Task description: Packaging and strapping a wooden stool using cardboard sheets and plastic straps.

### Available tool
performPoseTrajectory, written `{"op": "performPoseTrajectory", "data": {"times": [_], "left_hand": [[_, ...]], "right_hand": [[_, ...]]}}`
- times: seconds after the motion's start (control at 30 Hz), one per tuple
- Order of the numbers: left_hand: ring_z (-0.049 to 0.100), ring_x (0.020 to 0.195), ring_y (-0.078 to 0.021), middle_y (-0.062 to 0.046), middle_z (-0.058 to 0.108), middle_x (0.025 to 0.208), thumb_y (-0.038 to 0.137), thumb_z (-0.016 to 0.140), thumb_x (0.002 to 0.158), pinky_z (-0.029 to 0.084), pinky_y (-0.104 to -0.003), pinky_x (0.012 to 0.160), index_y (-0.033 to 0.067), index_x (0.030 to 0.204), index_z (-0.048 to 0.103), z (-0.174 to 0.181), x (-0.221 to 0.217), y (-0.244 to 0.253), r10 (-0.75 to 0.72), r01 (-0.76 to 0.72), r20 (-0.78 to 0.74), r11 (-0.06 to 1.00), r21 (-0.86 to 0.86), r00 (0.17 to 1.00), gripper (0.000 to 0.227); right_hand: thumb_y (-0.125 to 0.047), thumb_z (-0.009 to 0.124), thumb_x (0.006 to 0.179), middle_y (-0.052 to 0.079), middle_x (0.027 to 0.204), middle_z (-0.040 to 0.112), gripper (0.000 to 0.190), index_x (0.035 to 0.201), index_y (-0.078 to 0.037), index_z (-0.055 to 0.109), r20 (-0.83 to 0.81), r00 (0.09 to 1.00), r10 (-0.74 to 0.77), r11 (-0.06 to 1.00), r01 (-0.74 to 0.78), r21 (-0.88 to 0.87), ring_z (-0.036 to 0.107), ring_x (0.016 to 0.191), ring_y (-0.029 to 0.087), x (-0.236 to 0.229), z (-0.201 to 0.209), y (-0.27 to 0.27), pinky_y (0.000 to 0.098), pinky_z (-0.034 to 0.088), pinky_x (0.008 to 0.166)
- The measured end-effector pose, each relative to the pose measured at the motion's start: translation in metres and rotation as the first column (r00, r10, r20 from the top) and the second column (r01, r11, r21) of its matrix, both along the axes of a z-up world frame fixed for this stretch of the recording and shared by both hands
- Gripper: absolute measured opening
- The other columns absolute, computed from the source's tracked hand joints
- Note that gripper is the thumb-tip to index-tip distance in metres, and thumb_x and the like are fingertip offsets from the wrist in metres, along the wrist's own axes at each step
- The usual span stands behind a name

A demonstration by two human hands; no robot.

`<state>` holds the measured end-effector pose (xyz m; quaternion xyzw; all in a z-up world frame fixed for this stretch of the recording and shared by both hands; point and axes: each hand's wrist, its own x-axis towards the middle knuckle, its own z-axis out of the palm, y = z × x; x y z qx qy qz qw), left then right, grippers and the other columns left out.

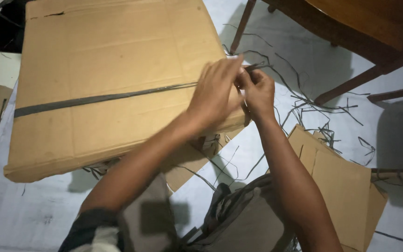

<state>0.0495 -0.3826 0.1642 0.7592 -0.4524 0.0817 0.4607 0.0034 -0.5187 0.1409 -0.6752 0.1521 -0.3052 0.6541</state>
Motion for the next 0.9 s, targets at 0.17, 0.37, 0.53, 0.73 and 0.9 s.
{"op": "performPoseTrajectory", "data": {"times": [0.17,0.37,0.53,0.73,0.9], "left_hand": [[0.028,0.151,-0.0445,-0.022,0.041,0.160,0.048,0.088,0.072,0.011,-0.073,0.118,0.0106,0.161,0.035,-0.010,-0.046,0.057,0.065,-0.308,0.430,0.795,0.523,0.900,0.110],[0.030,0.151,-0.0434,-0.018,0.035,0.163,0.055,0.082,0.080,0.024,-0.070,0.116,0.0172,0.163,0.027,-0.019,-0.036,0.060,0.080,-0.422,0.588,0.773,0.473,0.805,0.107],[0.030,0.150,-0.0434,-0.017,0.033,0.164,0.057,0.082,0.080,0.030,-0.067,0.115,0.0192,0.163,0.029,-0.016,-0.038,0.058,0.090,-0.401,0.533,0.766,0.503,0.841,0.105],[0.044,0.141,-0.0402,-0.018,0.039,0.157,0.055,0.078,0.085,0.036,-0.060,0.109,0.0137,0.159,0.035,-0.013,-0.020,0.042,0.142,-0.301,0.379,0.864,0.403,0.915,0.095],[0.067,0.104,-0.0214,0.003,0.066,0.109,0.037,0.060,0.100,0.041,-0.048,0.095,0.0289,0.130,0.064,-0.043,0.029,0.001,0.216,-0.352,0.425,0.895,0.273,0.879,0.031]], "right_hand": [[-0.023,0.074,0.098,0.010,0.087,0.075,0.023,0.109,-0.003,0.076,-0.062,0.994,0.085,0.995,-0.089,-0.053,0.070,0.076,0.013,0.007,-0.012,-0.013,0.0243,0.058,0.072],[-0.025,0.074,0.101,0.011,0.089,0.075,0.021,0.109,-0.006,0.077,-0.103,0.992,0.076,0.974,-0.096,-0.204,0.070,0.078,0.014,0.002,0.004,-0.022,0.0264,0.058,0.071],[-0.023,0.071,0.101,0.008,0.089,0.073,0.023,0.109,-0.002,0.074,-0.077,0.994,0.080,0.993,-0.086,-0.080,0.069,0.077,0.012,0.005,-0.006,-0.022,0.0241,0.060,0.071],[-0.022,0.071,0.101,0.010,0.088,0.072,0.023,0.108,0.000,0.074,-0.068,0.995,0.074,0.995,-0.078,-0.061,0.071,0.076,0.013,0.007,-0.007,-0.025,0.0252,0.062,0.071],[-0.021,0.071,0.100,0.011,0.087,0.072,0.024,0.107,0.001,0.074,-0.045,0.996,0.076,0.995,-0.078,-0.064,0.074,0.077,0.015,0.010,-0.012,-0.027,0.0276,0.064,0.072]]}}
